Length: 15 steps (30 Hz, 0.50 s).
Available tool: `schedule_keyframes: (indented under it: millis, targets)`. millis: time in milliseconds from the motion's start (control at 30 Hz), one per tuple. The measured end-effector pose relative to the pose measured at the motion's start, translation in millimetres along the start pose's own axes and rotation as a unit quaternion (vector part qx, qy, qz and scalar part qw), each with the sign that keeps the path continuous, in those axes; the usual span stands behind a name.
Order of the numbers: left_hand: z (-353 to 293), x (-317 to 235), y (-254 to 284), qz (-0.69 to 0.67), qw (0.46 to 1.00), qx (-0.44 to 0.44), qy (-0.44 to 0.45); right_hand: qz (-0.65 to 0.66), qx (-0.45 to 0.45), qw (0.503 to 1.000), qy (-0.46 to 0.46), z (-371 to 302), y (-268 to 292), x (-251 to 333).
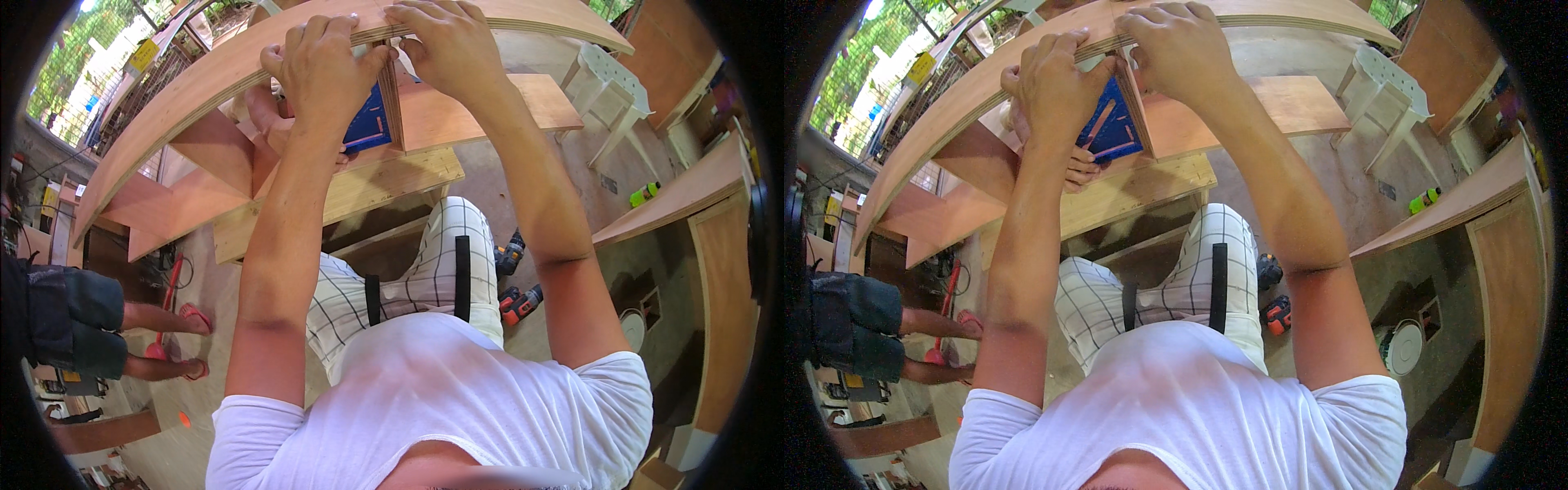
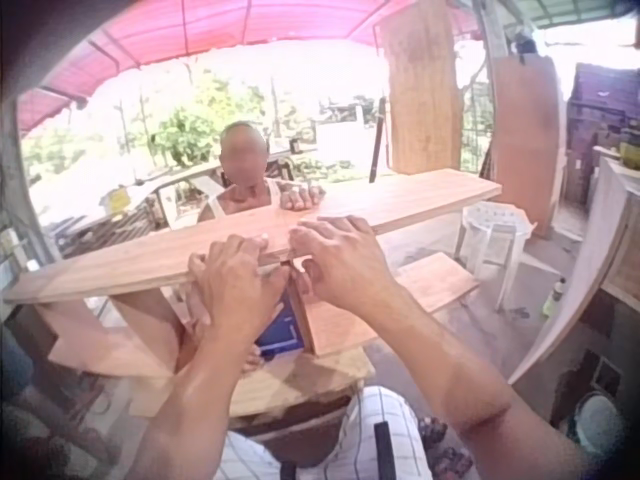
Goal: The person uses a cordless drill to drive screws into a curved wooden panel while another person holds the panel steady. They then position a wooden support piece and use a speed square to align it before drilling additional screws to secure the assembly.
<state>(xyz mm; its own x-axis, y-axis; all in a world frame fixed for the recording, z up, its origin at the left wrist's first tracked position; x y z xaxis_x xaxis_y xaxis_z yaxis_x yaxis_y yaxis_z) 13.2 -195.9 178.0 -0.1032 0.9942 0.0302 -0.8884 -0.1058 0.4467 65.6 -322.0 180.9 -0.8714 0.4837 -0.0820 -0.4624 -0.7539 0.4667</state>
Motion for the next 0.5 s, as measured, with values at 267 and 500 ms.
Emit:
schedule_keyframes:
  millis: [267,500]
  targets:
    - [1.5,0.7,-1.4,0.003,1.0,-0.012,0.007,-0.012,-0.005,1.0,-0.001,0.4,0.3,1.0]
    - [0.1,0.7,-3.2,0.004,1.0,0.016,-0.006,-0.011,-0.032,0.999,-0.002,0.9,-0.3,-1.1]
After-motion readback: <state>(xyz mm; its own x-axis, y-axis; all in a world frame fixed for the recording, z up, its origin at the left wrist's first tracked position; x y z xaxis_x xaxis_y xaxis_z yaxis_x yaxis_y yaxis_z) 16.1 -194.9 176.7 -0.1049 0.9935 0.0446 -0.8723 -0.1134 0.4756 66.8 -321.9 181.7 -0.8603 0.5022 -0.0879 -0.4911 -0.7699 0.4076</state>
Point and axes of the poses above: each hand's wrist, its own z-axis towards the middle knuckle, its own y-axis out of the back of the hand, x = y × z, the point moved 10 cm from there along z, towards the middle knuckle, and after that the axes turned 1 degree about y, right-handed, at the moved point
